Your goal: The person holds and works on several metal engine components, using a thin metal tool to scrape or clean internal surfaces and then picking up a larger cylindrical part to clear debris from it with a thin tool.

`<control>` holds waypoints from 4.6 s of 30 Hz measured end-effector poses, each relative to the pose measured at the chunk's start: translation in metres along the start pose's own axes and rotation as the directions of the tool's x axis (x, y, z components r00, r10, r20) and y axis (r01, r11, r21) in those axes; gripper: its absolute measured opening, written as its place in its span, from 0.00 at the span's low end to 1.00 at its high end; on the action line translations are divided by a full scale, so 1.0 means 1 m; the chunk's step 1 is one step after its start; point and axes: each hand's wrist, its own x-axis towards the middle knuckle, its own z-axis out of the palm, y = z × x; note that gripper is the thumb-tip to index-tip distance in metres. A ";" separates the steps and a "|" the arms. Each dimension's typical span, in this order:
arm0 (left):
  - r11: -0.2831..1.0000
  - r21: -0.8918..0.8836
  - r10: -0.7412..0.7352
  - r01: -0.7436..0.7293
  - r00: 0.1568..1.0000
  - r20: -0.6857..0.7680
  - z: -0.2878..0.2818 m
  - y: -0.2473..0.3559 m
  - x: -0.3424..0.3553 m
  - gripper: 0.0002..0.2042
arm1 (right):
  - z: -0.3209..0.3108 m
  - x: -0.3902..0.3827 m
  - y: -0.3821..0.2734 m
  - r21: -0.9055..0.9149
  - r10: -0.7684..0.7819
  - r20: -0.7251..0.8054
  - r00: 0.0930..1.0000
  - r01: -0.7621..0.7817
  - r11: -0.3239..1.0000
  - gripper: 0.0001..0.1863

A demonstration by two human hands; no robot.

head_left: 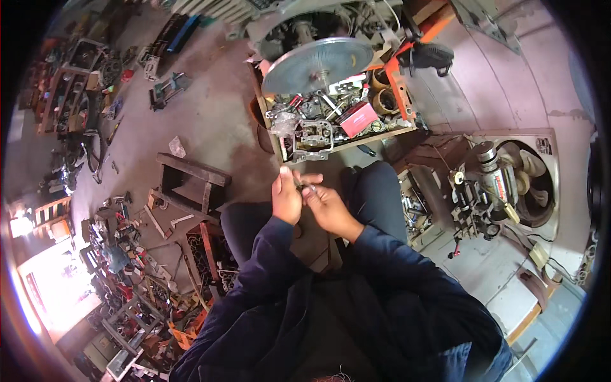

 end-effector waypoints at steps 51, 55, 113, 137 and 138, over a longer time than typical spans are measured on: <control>0.538 0.625 0.678 -0.565 0.731 0.077 -0.012 0.055 -0.023 0.15 | -0.120 -0.174 -0.059 -0.509 -0.204 -0.406 0.891 -0.035 0.860 0.11; -0.078 0.849 0.316 -0.522 0.795 0.518 -0.024 0.038 0.060 0.30 | -0.115 -0.174 0.001 -0.536 -0.187 -0.460 0.868 -0.104 0.837 0.10; 0.244 0.911 0.300 -0.333 0.919 0.256 -0.025 0.014 -0.180 0.30 | -0.397 -0.262 0.364 -0.277 0.225 -0.879 0.422 -0.833 0.480 0.18; -0.005 0.878 0.415 -0.479 0.798 0.438 -0.017 0.008 -0.187 0.17 | -0.294 -0.230 0.348 0.168 0.385 -0.923 -0.028 -0.927 0.336 0.28; -0.002 0.880 0.424 -0.475 0.796 0.431 -0.020 0.010 -0.187 0.17 | -0.298 -0.234 0.357 0.078 0.370 -0.928 0.051 -0.943 0.324 0.28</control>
